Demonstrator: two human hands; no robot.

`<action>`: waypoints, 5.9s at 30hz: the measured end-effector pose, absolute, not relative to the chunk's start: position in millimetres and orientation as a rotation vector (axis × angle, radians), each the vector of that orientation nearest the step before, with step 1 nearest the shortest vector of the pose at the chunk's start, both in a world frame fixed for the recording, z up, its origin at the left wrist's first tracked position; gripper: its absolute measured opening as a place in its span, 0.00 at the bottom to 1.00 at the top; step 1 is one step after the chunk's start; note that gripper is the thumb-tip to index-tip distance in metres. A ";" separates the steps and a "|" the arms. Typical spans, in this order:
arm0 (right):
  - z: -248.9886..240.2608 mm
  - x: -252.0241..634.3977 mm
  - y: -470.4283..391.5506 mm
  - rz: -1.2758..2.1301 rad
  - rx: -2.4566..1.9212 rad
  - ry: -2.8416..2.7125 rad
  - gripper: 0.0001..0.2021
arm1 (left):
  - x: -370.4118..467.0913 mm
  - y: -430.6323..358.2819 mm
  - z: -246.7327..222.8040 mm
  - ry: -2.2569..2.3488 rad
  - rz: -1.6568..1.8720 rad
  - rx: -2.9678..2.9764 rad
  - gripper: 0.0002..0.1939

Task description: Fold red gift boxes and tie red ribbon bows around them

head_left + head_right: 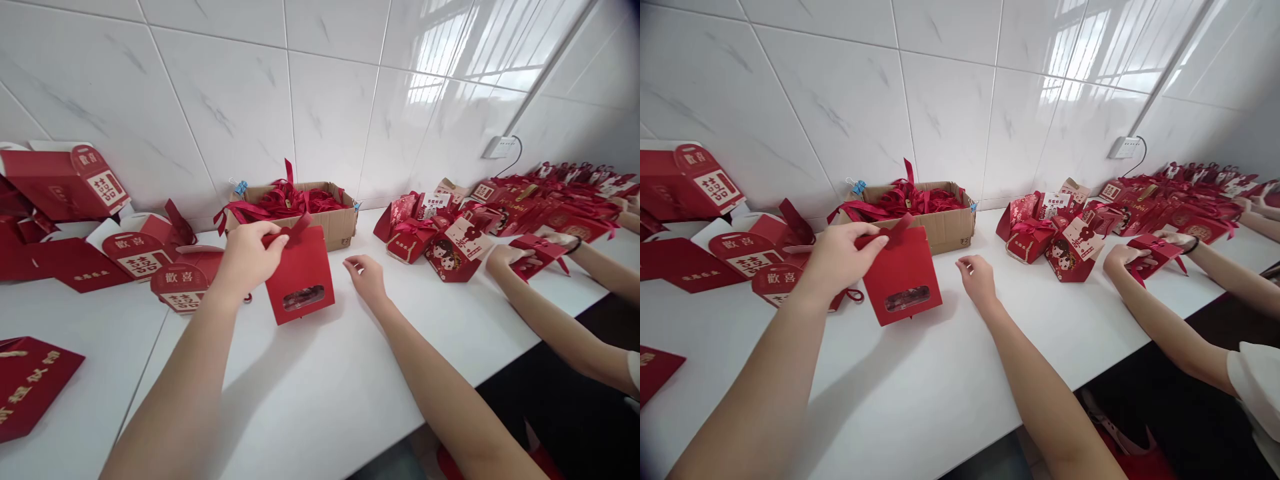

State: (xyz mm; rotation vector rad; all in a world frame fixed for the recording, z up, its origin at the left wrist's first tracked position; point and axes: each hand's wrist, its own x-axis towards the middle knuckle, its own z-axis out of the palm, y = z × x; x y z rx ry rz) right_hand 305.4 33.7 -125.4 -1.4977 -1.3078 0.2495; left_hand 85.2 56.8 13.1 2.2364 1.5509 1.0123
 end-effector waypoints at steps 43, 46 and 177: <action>-76.4 269.7 -12.7 0.433 -0.916 -1.078 0.04 | 146.7 32.1 -36.5 1.161 1.155 2.380 0.06; -75.2 269.3 -13.1 0.483 -0.877 -1.040 0.03 | 147.3 32.2 -36.9 1.165 1.155 2.375 0.06; -61.6 279.5 -37.9 0.118 -0.831 -1.336 0.26 | 112.6 13.1 -1.3 0.530 1.000 2.659 0.07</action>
